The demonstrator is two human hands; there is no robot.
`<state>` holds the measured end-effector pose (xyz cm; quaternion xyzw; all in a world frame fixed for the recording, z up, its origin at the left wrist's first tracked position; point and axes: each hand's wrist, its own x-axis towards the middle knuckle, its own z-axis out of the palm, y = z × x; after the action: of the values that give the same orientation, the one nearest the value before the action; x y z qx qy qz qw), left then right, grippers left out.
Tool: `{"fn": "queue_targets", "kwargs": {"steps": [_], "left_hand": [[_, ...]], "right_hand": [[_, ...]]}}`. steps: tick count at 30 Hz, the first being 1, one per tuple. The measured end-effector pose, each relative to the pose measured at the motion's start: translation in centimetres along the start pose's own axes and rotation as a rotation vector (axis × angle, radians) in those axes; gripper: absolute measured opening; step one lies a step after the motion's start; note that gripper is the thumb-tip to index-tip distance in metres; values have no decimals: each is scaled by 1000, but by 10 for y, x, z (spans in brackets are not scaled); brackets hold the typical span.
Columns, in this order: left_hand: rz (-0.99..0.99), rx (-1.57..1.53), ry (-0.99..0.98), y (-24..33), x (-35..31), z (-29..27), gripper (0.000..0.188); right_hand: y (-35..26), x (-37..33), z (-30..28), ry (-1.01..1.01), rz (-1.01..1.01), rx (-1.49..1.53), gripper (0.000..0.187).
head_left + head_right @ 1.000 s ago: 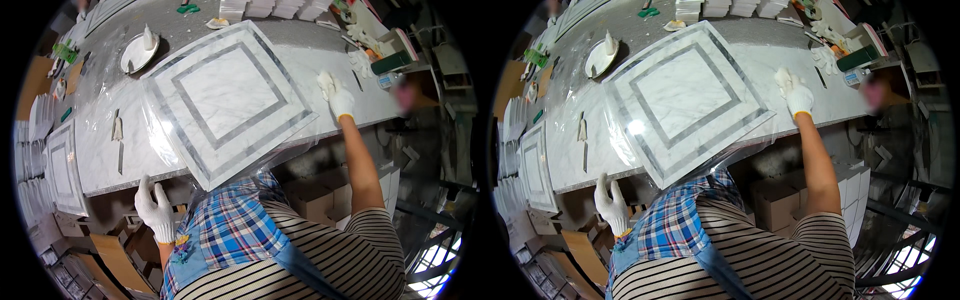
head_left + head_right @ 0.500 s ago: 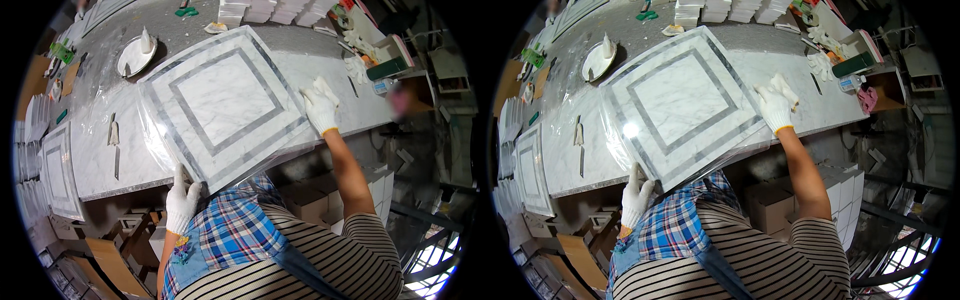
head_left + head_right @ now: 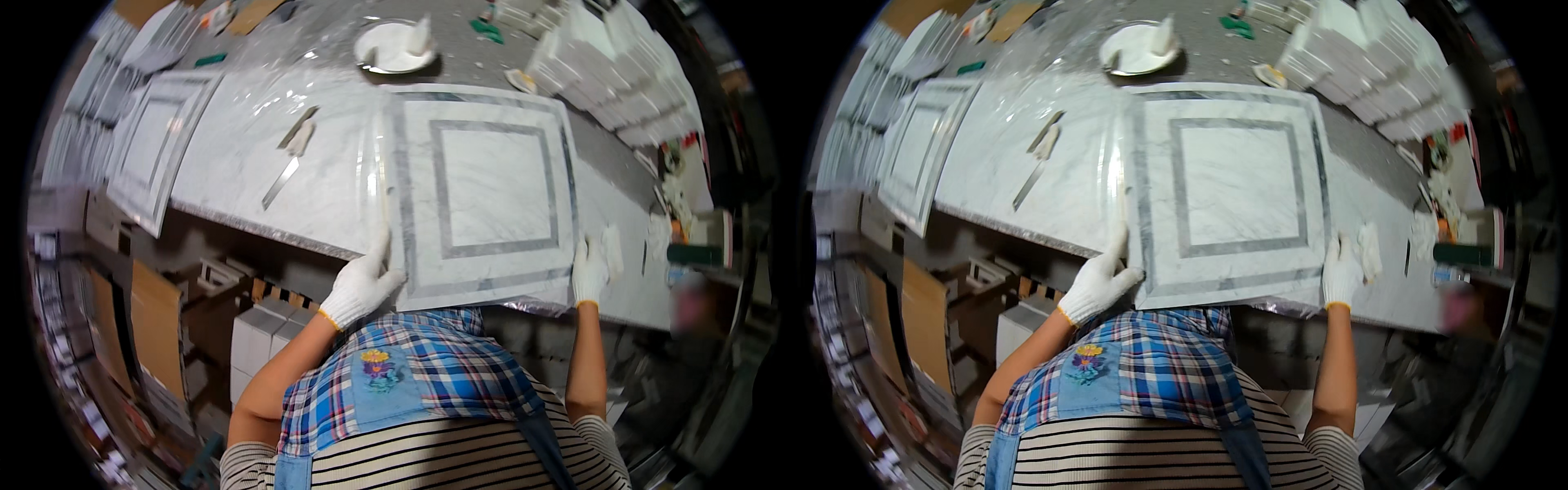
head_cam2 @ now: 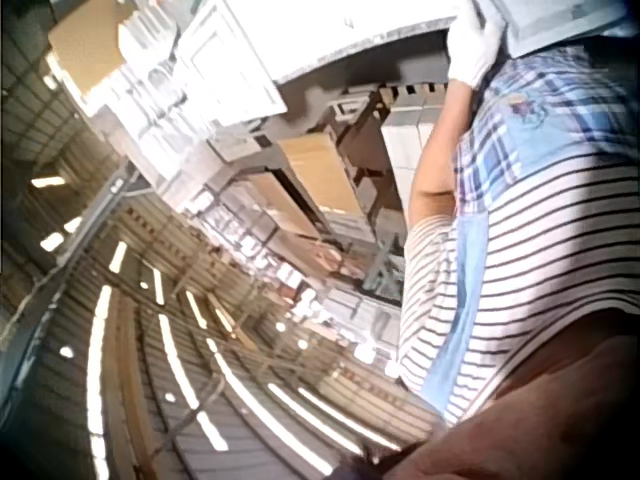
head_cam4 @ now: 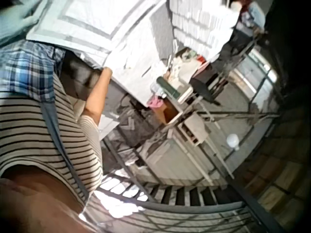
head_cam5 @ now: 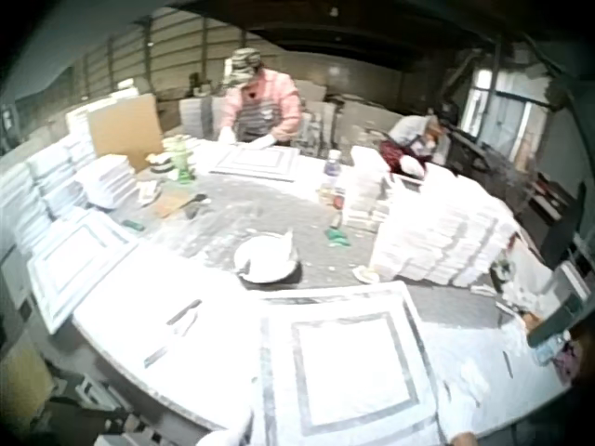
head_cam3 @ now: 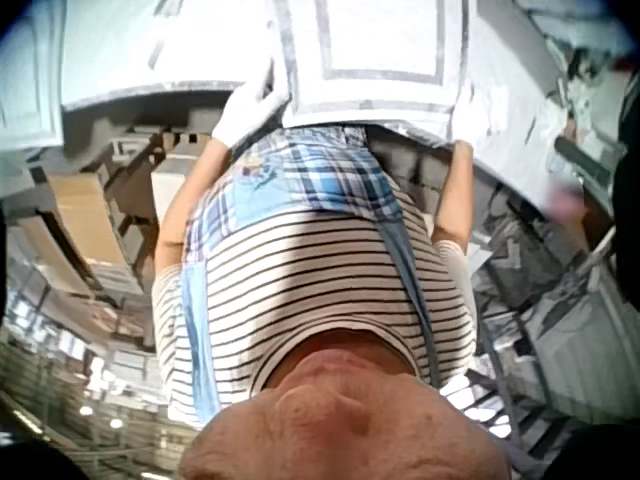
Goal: The person wraps square marble-patterned tiles in clear plastic film. They use a utility knife to cut the film and a cardboard separator to slide between tiles. The person stacks the wrapped tiles on the table and continues the process with new tiles.
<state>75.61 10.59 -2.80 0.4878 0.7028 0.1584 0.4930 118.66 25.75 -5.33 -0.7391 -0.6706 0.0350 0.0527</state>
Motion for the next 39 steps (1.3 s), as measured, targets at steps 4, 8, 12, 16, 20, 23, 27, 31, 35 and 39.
{"fn": "queue_targets", "kwargs": {"steps": [4,8,12,16,20,23,27,31,35,39], "left_hand": [[64,65,8,-4,-7,1,88],[105,105,-90,-13,-13,-5,87],[211,81,-177,-27,-17,-11,86],[361,-6,-71,-49,-19,-3,80],[480,-44,-104,-65,-15,-5,61],[522,-172,-66,-80,-12,-2,44],[421,-228,-174,-94,-14,-19,39],[346,-258,-260,-113,-13,-28,42],[347,-222,-278,-125,-10,-38,45],[233,-160,-491,-121,-5,-73,57]], "right_hand": [[-3,2,-6,-31,31,-40,43],[10,8,-3,30,-100,-188,40],[32,22,11,52,-178,-386,40],[-32,9,-12,35,-236,-623,45],[-143,-13,-26,-11,-490,-296,44],[-223,-32,-16,-28,-706,-160,43],[-307,-51,-9,-149,-713,-58,54],[-351,-49,5,-117,-694,-67,59],[-373,-32,17,-35,-669,-104,55],[-397,-16,23,-5,-631,-76,54]]}}
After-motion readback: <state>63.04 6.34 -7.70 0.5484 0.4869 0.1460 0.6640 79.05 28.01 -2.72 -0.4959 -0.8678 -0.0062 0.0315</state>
